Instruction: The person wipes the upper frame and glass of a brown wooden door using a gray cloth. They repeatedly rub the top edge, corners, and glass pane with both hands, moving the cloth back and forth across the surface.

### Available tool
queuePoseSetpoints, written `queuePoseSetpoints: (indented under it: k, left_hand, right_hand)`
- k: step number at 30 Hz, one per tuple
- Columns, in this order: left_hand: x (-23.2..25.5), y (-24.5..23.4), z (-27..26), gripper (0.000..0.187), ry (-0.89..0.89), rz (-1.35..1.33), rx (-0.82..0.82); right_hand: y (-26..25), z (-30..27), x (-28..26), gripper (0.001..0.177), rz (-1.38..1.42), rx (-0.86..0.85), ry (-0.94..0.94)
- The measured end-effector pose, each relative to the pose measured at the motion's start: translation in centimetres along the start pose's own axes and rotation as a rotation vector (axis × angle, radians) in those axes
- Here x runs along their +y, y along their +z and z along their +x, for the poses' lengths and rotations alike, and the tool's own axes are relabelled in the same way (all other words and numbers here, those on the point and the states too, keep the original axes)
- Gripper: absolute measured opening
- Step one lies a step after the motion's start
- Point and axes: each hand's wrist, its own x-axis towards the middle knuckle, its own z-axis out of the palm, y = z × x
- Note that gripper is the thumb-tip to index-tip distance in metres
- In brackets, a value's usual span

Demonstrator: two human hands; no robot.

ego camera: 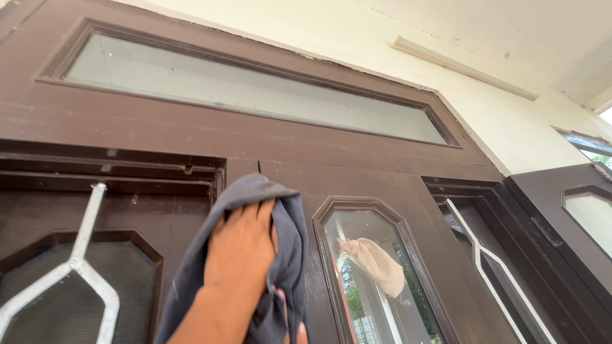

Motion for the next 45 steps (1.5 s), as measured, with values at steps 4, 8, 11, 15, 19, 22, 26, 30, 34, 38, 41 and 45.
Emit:
queuePoseSetpoints:
  k: [4,8,11,15,19,22,26,30,34,38,41,45]
  left_hand:
    - [0.8,-0.4,-1.2,0.054,-0.077,-0.012,-0.164]
    - [1.8,-1.2,-2.7,0.058,-0.131,-0.060,-0.225]
    - [2.2,-2.0,-3.9,0.059,-0.143,-0.194,-0.228]
    - [0.1,-3.6,-3.0,0.064,-0.032,-0.269,-0.351]
    - [-3.4,-5.5,0.0,0.066,-0.137,-0.098,-0.458]
    - [-7.6,-7.0,1.5,0.074,-0.194,0.076,-0.379]
    - [-13.2,-7.6,3.4,0.077,-0.082,0.471,-0.279]
    - [-18.7,-7.8,8.1,0.083,-0.021,0.370,-0.003]
    - [-23.6,-7.0,13.3,0.077,-0.288,0.177,-0.293]
    - [-26.3,-2.9,15.6,0.086,-0.211,0.168,-0.094]
    - [-27.2,-1.1,18.6,0.084,-0.262,0.187,-0.207]
    - [-26.6,-1.7,19.8,0.071,-0.238,0.300,-0.138]
  right_hand:
    - [-2.5,1.5,-0.6,0.045,0.069,-0.067,-0.029]
    - [-5.8,2.0,-0.9,0.042,0.127,-0.152,-0.058]
    - [-7.4,3.0,-0.4,0.039,0.160,-0.200,-0.083]
    - [-8.0,5.3,-0.1,0.036,0.215,-0.261,-0.113]
    - [-6.8,8.2,-0.1,0.033,0.281,-0.292,-0.130]
    - [-6.5,9.6,0.6,0.031,0.311,-0.319,-0.147]
    - [-6.7,9.2,0.6,0.028,0.300,-0.361,-0.153]
    - [-3.5,14.4,3.3,0.025,0.223,-0.398,-0.152]
    - [1.8,20.4,5.2,0.043,0.080,-0.419,-0.086]
    - [7.8,24.2,4.8,0.080,0.237,-0.545,0.114]
    - [11.6,24.7,5.0,0.091,0.091,-0.439,0.136]
    - [11.6,25.1,3.1,0.084,0.005,-0.300,0.144]
